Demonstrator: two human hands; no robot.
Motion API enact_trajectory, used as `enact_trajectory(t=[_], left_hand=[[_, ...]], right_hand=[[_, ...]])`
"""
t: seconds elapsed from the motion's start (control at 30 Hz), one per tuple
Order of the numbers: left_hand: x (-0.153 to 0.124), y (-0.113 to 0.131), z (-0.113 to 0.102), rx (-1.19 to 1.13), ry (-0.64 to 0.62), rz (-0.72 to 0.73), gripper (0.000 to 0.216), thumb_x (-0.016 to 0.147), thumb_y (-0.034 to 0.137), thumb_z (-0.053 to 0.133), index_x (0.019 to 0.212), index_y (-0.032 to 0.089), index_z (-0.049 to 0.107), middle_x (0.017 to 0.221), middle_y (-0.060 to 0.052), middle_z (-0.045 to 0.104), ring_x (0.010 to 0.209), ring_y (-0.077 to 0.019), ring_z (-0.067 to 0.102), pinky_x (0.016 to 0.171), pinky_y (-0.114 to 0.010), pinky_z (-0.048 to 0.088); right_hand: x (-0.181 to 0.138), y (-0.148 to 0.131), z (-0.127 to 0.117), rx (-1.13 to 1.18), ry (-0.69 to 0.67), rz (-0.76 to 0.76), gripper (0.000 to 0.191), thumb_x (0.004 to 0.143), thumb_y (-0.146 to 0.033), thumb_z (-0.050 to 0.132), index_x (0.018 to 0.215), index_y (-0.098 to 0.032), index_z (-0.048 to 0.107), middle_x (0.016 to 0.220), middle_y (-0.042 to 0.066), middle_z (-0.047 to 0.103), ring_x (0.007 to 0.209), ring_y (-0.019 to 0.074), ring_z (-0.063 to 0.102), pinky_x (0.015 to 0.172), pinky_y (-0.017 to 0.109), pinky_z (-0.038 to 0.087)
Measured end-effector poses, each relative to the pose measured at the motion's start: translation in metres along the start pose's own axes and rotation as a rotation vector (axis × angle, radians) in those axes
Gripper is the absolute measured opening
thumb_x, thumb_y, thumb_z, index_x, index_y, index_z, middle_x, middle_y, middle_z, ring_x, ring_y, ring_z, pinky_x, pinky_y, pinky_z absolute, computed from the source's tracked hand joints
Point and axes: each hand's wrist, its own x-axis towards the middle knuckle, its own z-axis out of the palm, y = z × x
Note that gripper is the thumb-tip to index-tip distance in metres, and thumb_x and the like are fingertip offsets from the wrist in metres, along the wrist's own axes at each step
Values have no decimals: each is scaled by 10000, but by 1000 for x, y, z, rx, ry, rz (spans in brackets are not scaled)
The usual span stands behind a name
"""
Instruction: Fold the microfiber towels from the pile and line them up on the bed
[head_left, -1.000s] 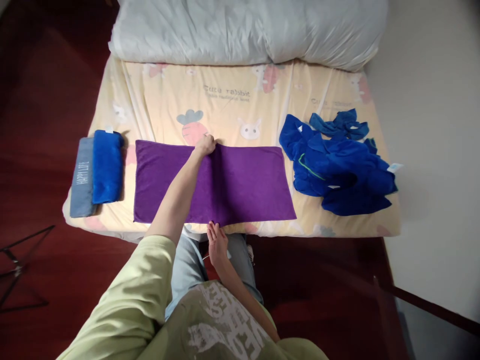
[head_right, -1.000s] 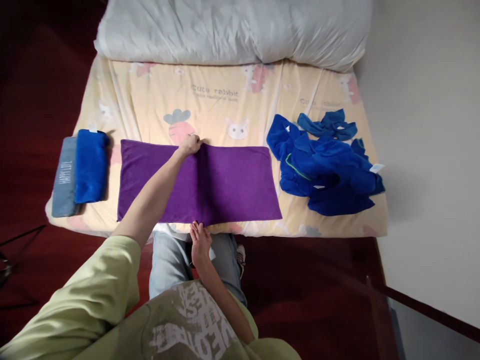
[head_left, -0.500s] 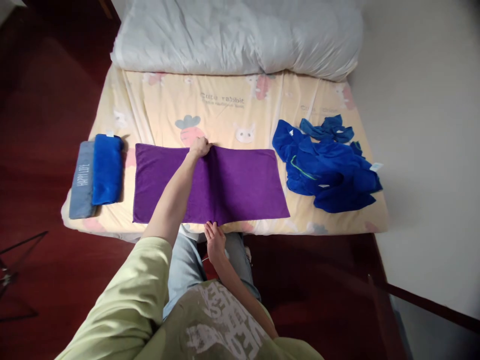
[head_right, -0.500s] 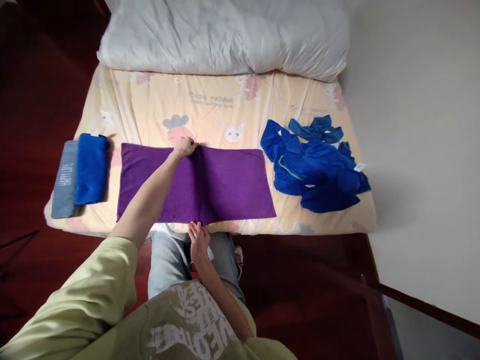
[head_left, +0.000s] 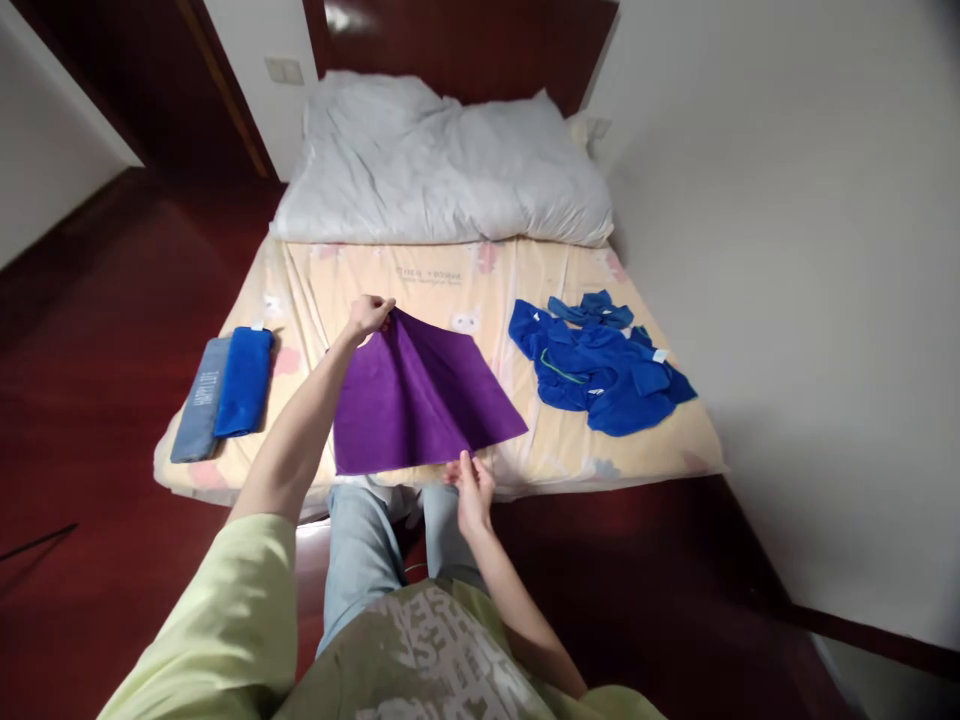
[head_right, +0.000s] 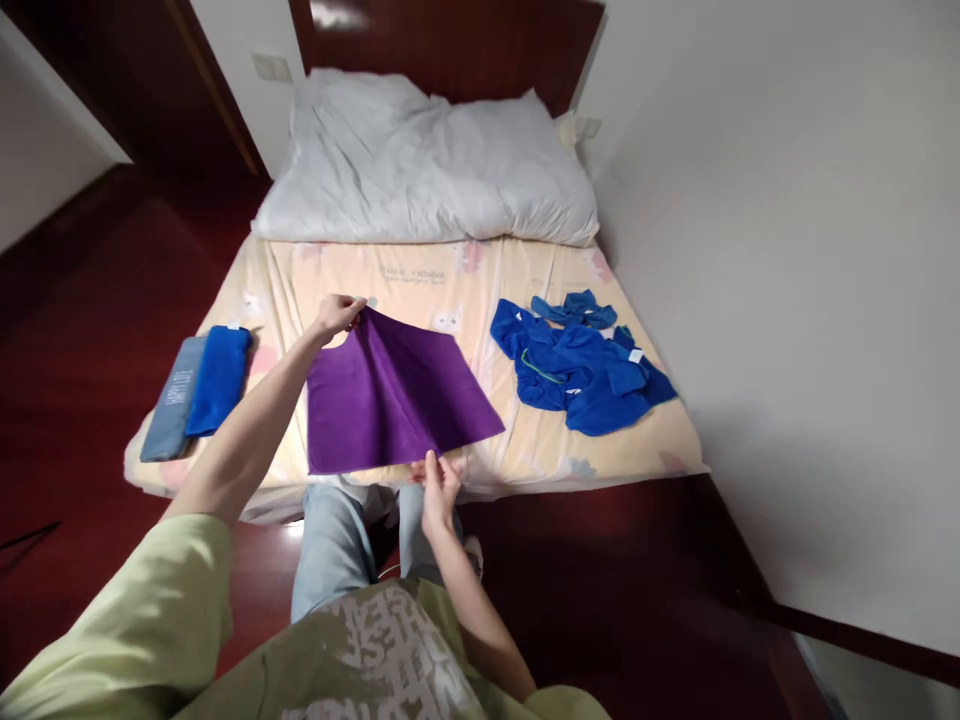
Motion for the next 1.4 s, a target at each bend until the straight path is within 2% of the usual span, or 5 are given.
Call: enact_trajectory(t=[0.17, 0.3, 0.53, 0.8, 1.4], left_hand=[[-57, 30, -60, -309, 19, 58, 377, 909, 441, 690, 680, 162, 585, 677, -65, 640, 578, -143, 615, 555, -258, 509], [-102, 52, -104, -461, 2, 158, 354, 879, 475, 726, 773, 151, 633, 788, -76, 687, 684, -137, 667, 583, -213, 522], [-166, 92, -142, -507, 197, 280, 379, 807, 529, 771, 779, 171, 650, 752, -60, 650, 675, -138, 630, 594, -220, 512], [-200, 100, -155, -518, 366, 272, 378, 706, 528, 816, 723, 182, 665, 637, 1, 511, 575, -114, 483, 546, -241, 437], [-222, 76, -157, -569, 340, 253, 424, 588, 440, 890, 897, 185, 751, 884, -75, 732, 841, -205, 689, 702, -299, 526]], right_hand=[[43, -95, -18, -132, -47, -387, 537, 855, -624, 717, 593, -209, 500, 483, -81, 453, 427, 68, 401, 435, 193, 322], [77, -189, -10, -211, -62, -691, 560, 865, -636, 695, 575, -214, 468, 470, -96, 395, 446, 63, 342, 449, 188, 278], [78, -294, 27, -181, -160, -853, 567, 833, -718, 691, 631, -217, 517, 497, -85, 435, 439, 65, 367, 432, 188, 292], [60, -317, 35, -204, -85, -933, 626, 866, -707, 672, 540, -223, 446, 474, -70, 424, 463, 66, 387, 462, 192, 328], [42, -323, 16, -33, -341, -419, 471, 739, -435, 915, 649, -196, 520, 504, -127, 389, 390, 10, 263, 370, 162, 197]])
